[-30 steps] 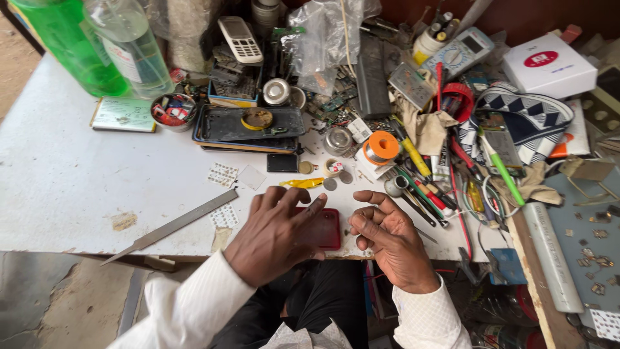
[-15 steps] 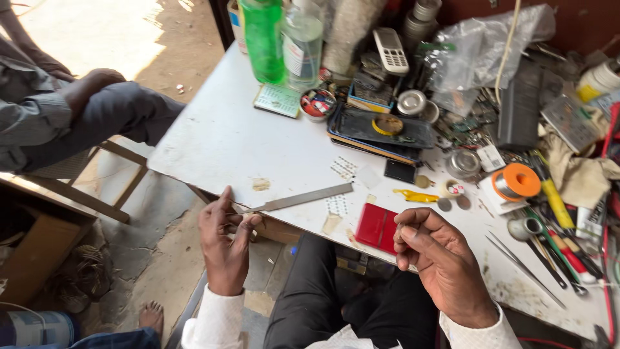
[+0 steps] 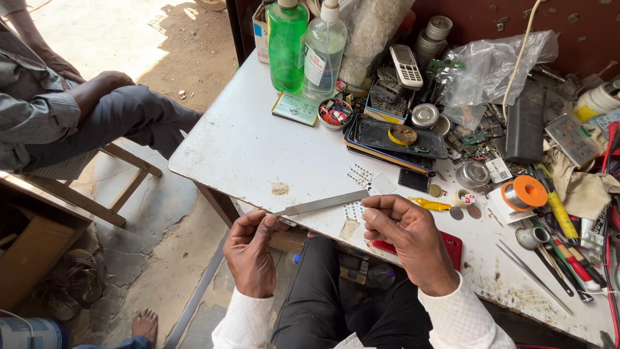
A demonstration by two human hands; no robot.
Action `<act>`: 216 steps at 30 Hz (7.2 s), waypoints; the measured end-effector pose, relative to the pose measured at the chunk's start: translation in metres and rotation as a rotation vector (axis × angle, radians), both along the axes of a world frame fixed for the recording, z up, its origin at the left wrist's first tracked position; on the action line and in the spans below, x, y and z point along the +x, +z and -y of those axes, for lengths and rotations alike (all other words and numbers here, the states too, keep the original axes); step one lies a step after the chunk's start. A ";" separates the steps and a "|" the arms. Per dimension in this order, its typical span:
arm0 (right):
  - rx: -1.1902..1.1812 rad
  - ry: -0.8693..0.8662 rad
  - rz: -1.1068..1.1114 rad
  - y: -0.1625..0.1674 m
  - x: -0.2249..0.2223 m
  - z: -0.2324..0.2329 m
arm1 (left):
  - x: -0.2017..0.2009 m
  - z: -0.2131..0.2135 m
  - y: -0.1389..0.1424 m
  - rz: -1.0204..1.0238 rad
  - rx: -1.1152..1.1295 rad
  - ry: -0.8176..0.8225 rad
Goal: The person uses a metal file to scrape a small metallic component, then places the component onto a red smartphone. The person repeats this scraping and placement process multiple times on the same device.
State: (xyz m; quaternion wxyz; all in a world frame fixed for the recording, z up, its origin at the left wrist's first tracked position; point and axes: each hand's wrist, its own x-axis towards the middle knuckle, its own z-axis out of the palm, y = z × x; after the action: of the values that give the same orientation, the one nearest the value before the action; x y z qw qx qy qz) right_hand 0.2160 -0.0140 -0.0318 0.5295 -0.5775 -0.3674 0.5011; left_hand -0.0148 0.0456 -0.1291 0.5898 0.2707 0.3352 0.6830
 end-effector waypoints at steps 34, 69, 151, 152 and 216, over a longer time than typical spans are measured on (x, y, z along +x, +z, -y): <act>-0.026 0.029 -0.029 -0.008 0.009 0.026 | 0.000 0.070 0.109 -0.642 0.778 -0.300; -0.029 0.053 0.232 0.009 -0.028 0.013 | 0.033 0.085 0.094 -0.486 0.560 -0.153; -0.135 0.094 0.219 0.002 -0.018 -0.004 | 0.027 0.081 0.101 -0.513 0.589 -0.168; -0.136 0.092 0.228 0.003 -0.018 -0.004 | 0.027 0.081 0.100 -0.492 0.591 -0.173; 0.075 0.082 0.043 -0.005 -0.003 0.017 | 0.032 0.074 0.095 -0.468 0.574 -0.116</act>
State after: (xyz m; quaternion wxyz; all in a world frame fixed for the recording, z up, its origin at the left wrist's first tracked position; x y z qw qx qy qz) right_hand 0.2131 -0.0307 -0.0371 0.5218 -0.5525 -0.4205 0.4956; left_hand 0.0173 -0.0284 -0.0345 0.4348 0.5924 0.2399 0.6344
